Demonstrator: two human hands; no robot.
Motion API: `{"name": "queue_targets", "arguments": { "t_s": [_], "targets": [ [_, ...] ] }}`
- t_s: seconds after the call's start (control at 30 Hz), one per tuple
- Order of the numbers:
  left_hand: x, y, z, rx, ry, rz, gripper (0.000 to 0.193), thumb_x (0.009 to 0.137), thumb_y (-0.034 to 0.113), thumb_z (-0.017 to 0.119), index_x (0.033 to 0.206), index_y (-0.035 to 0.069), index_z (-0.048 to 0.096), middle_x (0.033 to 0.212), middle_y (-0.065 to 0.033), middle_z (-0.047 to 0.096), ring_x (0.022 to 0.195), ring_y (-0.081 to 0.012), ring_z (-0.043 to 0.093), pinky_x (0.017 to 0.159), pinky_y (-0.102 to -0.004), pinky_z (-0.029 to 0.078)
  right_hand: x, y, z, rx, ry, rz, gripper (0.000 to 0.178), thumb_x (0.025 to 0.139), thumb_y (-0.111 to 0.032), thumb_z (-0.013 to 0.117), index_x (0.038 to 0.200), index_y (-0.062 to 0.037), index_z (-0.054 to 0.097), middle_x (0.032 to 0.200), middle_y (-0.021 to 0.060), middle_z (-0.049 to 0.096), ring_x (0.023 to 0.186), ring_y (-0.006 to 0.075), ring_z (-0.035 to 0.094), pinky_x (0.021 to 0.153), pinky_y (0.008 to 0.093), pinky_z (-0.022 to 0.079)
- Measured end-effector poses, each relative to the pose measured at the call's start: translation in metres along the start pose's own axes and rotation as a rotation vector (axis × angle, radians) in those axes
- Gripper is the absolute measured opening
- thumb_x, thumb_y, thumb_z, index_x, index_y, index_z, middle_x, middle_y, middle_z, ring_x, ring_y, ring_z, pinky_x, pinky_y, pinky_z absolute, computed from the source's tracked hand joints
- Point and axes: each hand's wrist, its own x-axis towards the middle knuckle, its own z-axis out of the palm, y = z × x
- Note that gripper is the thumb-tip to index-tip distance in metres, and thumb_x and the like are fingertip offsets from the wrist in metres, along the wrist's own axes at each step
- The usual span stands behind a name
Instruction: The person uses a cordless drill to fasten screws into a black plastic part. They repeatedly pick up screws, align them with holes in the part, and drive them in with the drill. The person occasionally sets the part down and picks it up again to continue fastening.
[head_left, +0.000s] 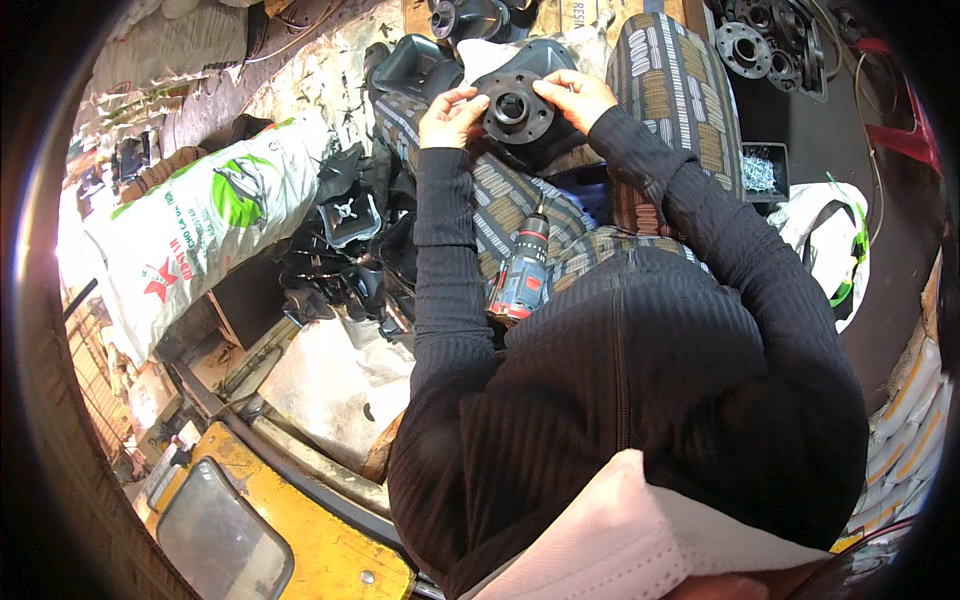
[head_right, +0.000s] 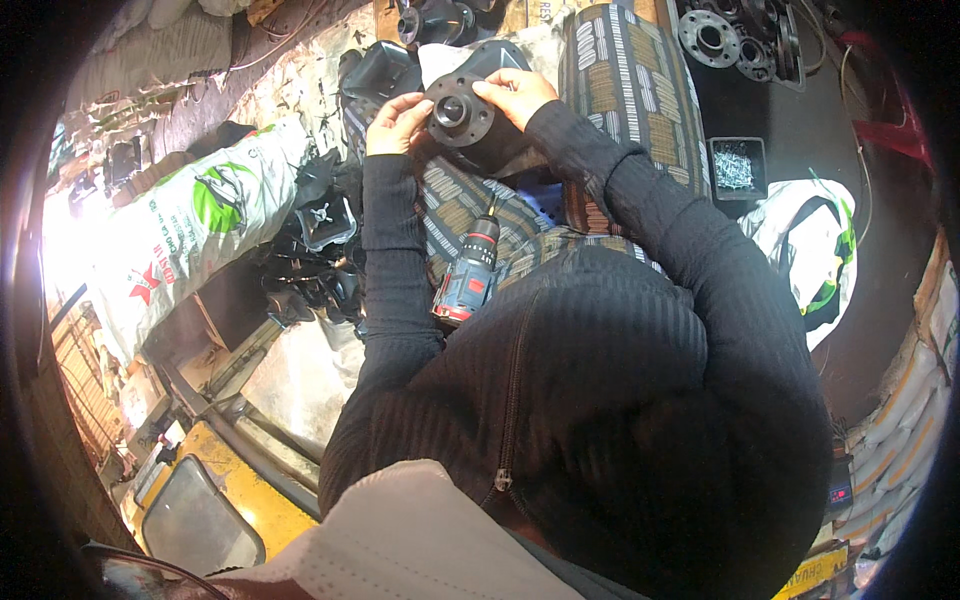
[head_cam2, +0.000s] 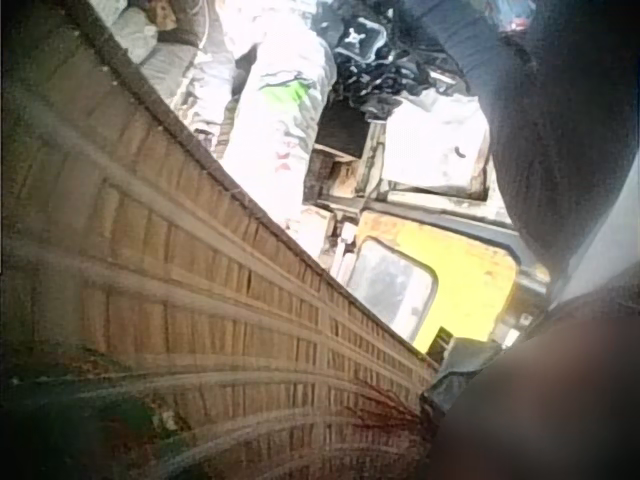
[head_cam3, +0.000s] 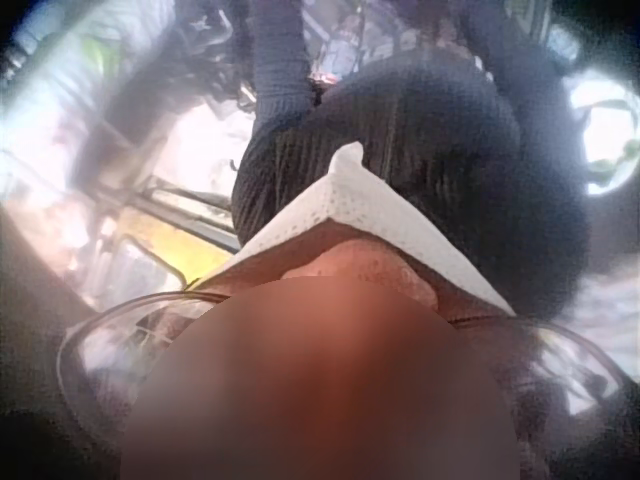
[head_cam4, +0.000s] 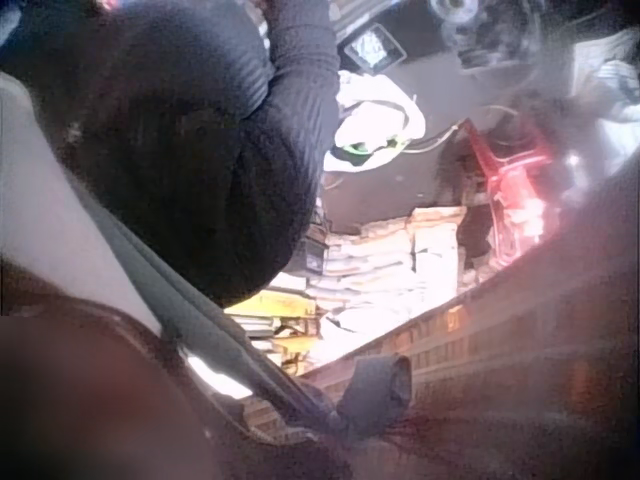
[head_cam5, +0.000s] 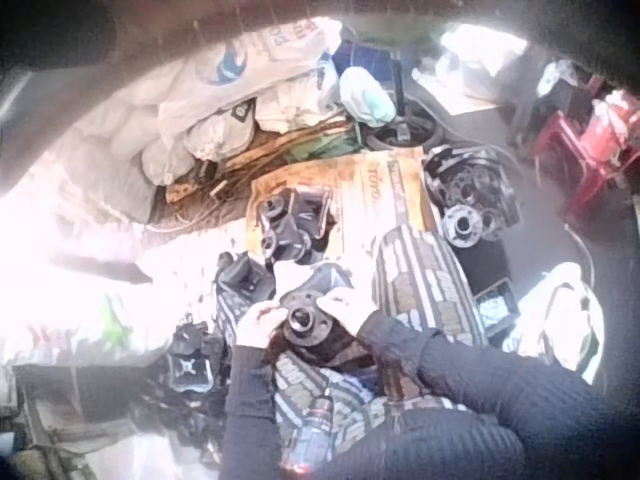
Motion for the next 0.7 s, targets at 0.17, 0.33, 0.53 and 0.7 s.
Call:
{"name": "queue_targets", "arguments": {
  "t_s": [0.17, 0.33, 0.53, 0.7],
  "targets": [
    [0.013, -0.013, -0.001, -0.131, -0.016, -0.194, 0.025, 0.079, 0.015, 0.072, 0.1, 0.007, 0.063, 0.08, -0.0011, 0.065, 0.065, -0.0101, 0.06, 0.055, -0.0252, 0.047, 0.011, 0.014, 0.002, 0.072, -0.028, 0.007, 0.028, 0.085, -0.032, 0.064, 0.09, -0.0051, 0.065, 0.07, -0.0033, 0.055, 0.064, 0.0046, 0.045, 0.058, 0.0214, 0.038],
    [0.02, -0.025, -0.002, -0.16, -0.034, -0.207, 0.023, 0.08, 0.017, 0.071, 0.099, 0.007, 0.063, 0.079, -0.0012, 0.064, 0.066, -0.0113, 0.06, 0.057, -0.0272, 0.047, 0.016, 0.017, 0.004, -0.029, 0.028, -0.02, 0.03, 0.084, -0.034, 0.064, 0.088, -0.0042, 0.065, 0.071, -0.0026, 0.057, 0.063, 0.0074, 0.049, 0.059, 0.0241, 0.041],
    [0.027, -0.032, -0.011, -0.181, -0.054, -0.231, 0.024, 0.079, 0.015, 0.071, 0.098, 0.005, 0.062, 0.084, -0.0042, 0.064, 0.076, -0.0169, 0.062, 0.068, -0.0346, 0.049, 0.015, 0.016, 0.003, -0.096, 0.013, 0.019, 0.036, 0.08, -0.041, 0.065, 0.087, -0.0054, 0.067, 0.082, 0.009, 0.066, 0.075, 0.0186, 0.061, 0.072, 0.031, 0.048],
    [0.028, -0.037, -0.009, -0.211, -0.036, -0.228, 0.021, 0.081, 0.015, 0.069, 0.098, 0.005, 0.061, 0.091, -0.0057, 0.065, 0.083, -0.0191, 0.063, 0.07, -0.0367, 0.051, 0.017, 0.019, 0.005, -0.119, 0.034, 0.013, 0.039, 0.078, -0.043, 0.065, 0.088, -0.0059, 0.067, 0.084, 0.0103, 0.067, 0.079, 0.021, 0.062, 0.073, 0.0326, 0.048]
  ]
}}
